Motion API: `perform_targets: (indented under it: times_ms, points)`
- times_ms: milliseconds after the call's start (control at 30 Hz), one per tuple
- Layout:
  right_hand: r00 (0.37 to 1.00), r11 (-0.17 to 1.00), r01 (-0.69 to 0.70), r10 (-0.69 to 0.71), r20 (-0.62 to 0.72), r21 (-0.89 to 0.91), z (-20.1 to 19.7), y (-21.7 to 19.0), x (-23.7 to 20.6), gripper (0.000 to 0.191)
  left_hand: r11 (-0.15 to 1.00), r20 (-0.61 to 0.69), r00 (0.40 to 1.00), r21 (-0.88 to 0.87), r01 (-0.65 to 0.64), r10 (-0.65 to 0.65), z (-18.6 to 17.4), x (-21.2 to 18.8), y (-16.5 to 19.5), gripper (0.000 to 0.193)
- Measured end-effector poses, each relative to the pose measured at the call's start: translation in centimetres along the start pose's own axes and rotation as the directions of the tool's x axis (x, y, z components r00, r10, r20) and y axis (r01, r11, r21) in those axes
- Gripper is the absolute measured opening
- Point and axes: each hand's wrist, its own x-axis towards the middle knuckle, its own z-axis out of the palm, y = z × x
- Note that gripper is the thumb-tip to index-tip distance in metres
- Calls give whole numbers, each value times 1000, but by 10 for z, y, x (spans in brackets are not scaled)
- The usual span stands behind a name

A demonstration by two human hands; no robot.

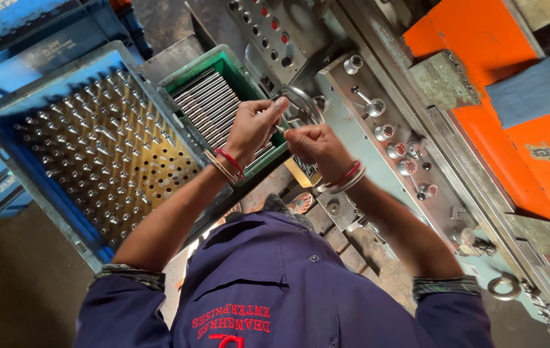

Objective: The person operates a metal forming machine by inserting cylindrical metal rods into the machine, pulling a lever to activate the forming process, and then removing the formed parts. The person places the finished parts into a green tray and occasionally uses a caliper to measure the parts.

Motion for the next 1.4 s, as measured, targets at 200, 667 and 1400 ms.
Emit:
perform_targets:
  times_ms: [200, 667, 1400]
  points:
    - [992, 908, 124, -120, -34, 401, 20, 17, -11, 48, 910, -25, 910, -40, -414, 413, 18, 8, 8, 41]
    - [666, 774, -223, -323, -672, -593, -90, 174, -152, 29, 655, -180, 867, -729, 200, -465, -115, 24, -90, 10]
    - [123, 74, -959, -762, -635, -275, -287, 37, -484, 26, 885, 407, 856, -450, -116, 320, 287, 211, 141, 11]
